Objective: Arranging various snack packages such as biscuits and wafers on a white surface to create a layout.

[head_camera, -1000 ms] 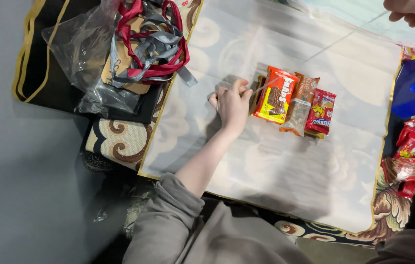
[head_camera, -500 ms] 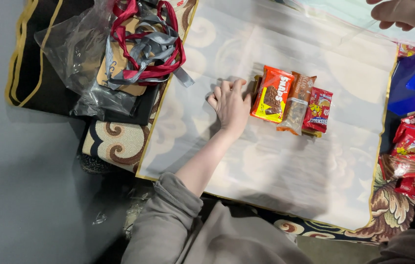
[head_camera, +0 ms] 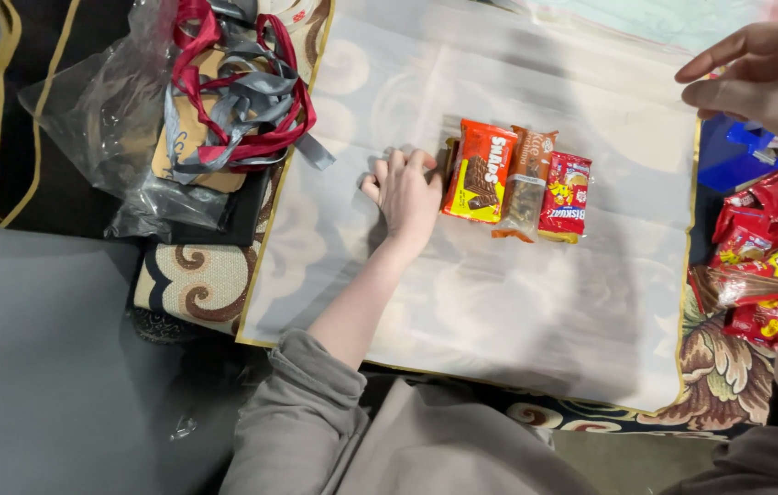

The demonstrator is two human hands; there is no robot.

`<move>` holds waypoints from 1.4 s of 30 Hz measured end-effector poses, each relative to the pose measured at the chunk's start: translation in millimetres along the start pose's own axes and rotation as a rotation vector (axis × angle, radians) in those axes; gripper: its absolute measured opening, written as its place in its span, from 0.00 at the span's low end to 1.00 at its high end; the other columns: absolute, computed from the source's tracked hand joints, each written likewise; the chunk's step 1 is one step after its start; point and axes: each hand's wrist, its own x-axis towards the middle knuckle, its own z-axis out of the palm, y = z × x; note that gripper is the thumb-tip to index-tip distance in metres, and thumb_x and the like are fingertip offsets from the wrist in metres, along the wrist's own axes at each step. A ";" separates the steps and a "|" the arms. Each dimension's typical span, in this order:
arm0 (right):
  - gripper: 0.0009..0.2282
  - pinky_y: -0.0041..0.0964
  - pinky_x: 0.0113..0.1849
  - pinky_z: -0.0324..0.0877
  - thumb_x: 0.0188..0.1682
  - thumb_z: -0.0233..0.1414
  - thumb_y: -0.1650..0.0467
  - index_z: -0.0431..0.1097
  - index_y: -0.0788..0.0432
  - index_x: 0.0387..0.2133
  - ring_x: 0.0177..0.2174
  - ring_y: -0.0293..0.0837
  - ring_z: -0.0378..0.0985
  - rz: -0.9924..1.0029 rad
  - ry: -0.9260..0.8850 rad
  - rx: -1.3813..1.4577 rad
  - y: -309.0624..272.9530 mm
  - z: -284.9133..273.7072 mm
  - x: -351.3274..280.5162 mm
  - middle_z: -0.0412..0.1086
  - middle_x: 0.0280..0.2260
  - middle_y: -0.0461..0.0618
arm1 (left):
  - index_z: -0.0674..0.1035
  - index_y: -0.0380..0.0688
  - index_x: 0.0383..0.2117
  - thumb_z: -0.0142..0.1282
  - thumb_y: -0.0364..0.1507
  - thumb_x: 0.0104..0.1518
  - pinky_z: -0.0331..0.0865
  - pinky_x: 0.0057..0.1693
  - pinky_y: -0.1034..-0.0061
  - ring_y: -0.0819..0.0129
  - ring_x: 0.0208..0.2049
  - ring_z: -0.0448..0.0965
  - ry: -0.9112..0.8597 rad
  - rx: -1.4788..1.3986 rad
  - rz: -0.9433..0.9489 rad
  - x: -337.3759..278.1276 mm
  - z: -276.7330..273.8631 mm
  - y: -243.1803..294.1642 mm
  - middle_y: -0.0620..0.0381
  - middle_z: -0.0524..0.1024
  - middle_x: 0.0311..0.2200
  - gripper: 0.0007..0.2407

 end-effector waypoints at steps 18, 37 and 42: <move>0.06 0.31 0.34 0.58 0.55 0.57 0.71 0.76 0.60 0.41 0.30 0.35 0.65 0.328 -0.055 0.220 22.5 34.1 -55.1 0.72 0.28 0.47 | 0.81 0.65 0.31 0.53 0.32 0.54 0.58 0.50 0.54 0.56 0.44 0.71 0.097 -0.153 0.078 20.3 -23.6 5.3 0.63 0.74 0.35 0.05; 0.08 0.30 0.32 0.68 0.47 0.60 0.74 0.77 0.63 0.39 0.27 0.38 0.70 0.295 0.053 0.450 96.9 93.4 -59.3 0.74 0.26 0.54 | 0.74 0.59 0.60 0.64 0.50 0.48 0.21 0.68 0.33 0.51 0.67 0.56 -0.433 -0.123 0.732 7.7 -48.9 82.9 0.67 0.68 0.64 0.30; 0.09 0.26 0.32 0.68 0.44 0.62 0.73 0.78 0.62 0.38 0.27 0.37 0.71 0.363 0.062 0.614 124.8 121.0 -60.7 0.76 0.27 0.52 | 0.73 0.61 0.61 0.65 0.50 0.49 0.23 0.67 0.31 0.50 0.66 0.58 -0.425 -0.107 0.733 7.4 -47.4 81.3 0.67 0.69 0.64 0.31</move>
